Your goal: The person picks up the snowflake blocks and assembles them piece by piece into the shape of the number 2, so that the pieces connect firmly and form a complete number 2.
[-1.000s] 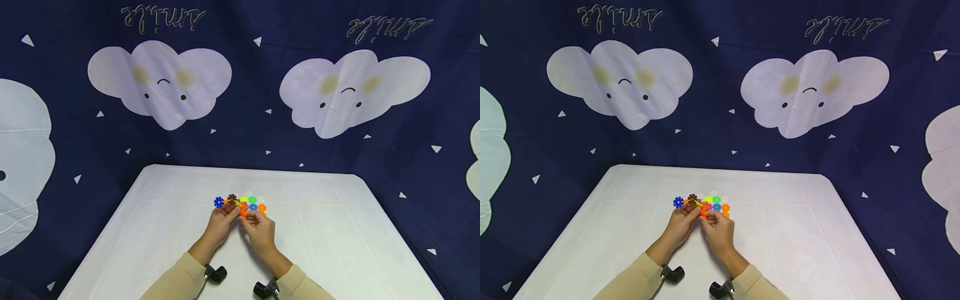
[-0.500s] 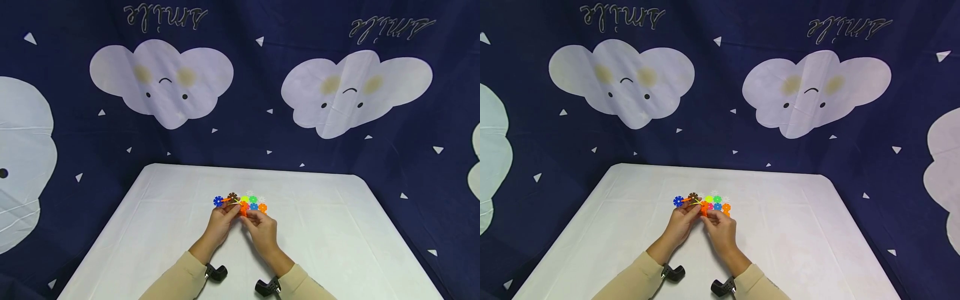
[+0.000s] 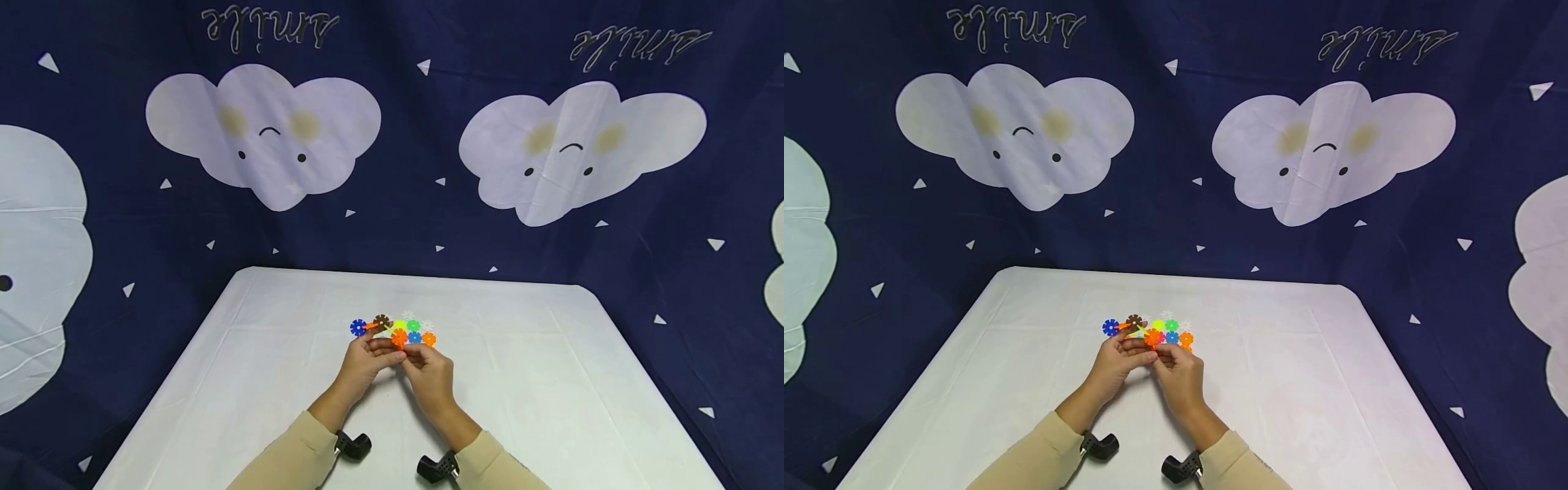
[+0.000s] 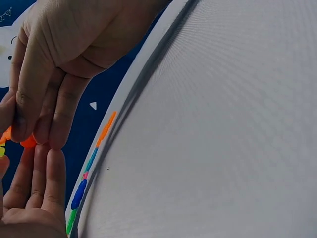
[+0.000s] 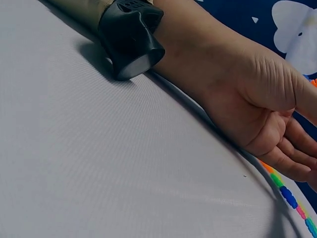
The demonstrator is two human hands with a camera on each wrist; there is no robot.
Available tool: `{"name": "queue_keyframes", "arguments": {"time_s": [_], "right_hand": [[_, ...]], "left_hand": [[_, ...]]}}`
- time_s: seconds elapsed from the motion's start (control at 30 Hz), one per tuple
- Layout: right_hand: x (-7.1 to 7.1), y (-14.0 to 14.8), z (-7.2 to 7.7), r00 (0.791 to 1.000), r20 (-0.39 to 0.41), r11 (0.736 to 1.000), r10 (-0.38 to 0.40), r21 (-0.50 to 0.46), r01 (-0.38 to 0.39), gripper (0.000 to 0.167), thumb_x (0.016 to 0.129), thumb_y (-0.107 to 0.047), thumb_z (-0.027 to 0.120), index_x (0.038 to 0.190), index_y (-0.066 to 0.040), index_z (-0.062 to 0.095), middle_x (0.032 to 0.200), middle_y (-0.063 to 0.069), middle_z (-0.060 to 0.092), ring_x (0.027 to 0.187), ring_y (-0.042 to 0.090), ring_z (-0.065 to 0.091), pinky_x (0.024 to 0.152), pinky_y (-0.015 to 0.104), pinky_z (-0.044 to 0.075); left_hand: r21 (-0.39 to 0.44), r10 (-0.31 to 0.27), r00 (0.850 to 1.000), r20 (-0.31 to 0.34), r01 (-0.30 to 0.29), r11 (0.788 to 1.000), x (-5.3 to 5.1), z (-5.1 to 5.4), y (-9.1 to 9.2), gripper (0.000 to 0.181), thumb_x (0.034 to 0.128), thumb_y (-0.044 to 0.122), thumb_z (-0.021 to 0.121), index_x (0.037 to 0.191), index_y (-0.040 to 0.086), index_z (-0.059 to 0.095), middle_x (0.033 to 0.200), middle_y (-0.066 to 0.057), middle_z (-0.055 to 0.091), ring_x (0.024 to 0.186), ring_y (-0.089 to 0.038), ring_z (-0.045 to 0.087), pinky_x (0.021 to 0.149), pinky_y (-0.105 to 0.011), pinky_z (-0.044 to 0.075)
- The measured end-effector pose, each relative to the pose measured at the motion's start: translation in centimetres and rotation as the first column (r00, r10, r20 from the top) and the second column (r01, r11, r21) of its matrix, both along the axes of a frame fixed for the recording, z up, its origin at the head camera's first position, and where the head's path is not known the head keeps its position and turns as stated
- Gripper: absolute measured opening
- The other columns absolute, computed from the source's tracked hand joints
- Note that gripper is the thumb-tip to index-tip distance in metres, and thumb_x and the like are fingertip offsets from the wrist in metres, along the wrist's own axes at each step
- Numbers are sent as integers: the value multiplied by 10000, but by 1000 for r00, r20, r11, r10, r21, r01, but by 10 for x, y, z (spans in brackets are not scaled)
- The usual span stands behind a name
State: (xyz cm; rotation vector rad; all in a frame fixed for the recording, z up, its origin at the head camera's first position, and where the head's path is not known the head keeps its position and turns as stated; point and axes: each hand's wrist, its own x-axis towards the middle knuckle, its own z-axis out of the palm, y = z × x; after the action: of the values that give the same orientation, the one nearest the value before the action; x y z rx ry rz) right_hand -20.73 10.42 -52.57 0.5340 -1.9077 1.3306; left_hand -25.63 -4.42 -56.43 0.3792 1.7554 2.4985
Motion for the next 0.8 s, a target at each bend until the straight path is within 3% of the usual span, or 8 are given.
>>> {"name": "queue_keyframes", "arguments": {"time_s": [0.13, 0.33, 0.53, 0.67, 0.8], "right_hand": [[-1, 0, -2, 1000, -2, 1000, -4, -1, 4, 233, 712, 262, 833, 874, 126, 734, 781, 215, 728, 619, 335, 728, 597, 291, 610], [-1, 0, -3, 1000, 5, 1000, 10, -3, -10, 238, 706, 274, 829, 866, 131, 728, 779, 225, 725, 615, 350, 726, 586, 317, 612], [-1, 0, -4, 997, 67, 999, 49, -2, -49, 258, 704, 270, 828, 896, 137, 720, 808, 232, 728, 616, 361, 723, 589, 277, 606], [1, 0, -3, 984, 138, 994, 109, -12, -109, 286, 712, 264, 833, 941, 149, 705, 853, 265, 722, 645, 394, 729, 598, 319, 616], [-11, 6, -23, 975, 194, 994, 107, 6, -111, 264, 765, 178, 859, 977, 102, 720, 897, 219, 737, 689, 311, 751, 625, 284, 616]], "left_hand": [[-84, -9, 1000, -21, 8, 996, -1, -1, 0, 401, 865, -97, 820, 1216, -183, 645, 996, -176, 758, 892, -185, 735, 793, -300, 613], [-197, 0, 996, -89, -18, 980, -1, -2, -2, 228, 883, -9, 845, 1082, -93, 772, 980, -155, 772, 862, -186, 726, 768, -288, 603], [-239, 33, 993, -113, -59, 969, -1, -1, -2, 217, 878, 19, 859, 1056, -81, 785, 957, -146, 771, 836, -167, 709, 736, -265, 588], [-242, 86, 991, -103, -109, 964, -3, -2, -3, 200, 874, 24, 862, 1035, -70, 791, 924, -131, 767, 796, -173, 701, 703, -259, 585], [-237, 138, 987, -83, -155, 959, -4, -1, -6, 211, 870, 64, 875, 1034, -43, 798, 909, -108, 765, 783, -188, 696, 695, -267, 584]]}}
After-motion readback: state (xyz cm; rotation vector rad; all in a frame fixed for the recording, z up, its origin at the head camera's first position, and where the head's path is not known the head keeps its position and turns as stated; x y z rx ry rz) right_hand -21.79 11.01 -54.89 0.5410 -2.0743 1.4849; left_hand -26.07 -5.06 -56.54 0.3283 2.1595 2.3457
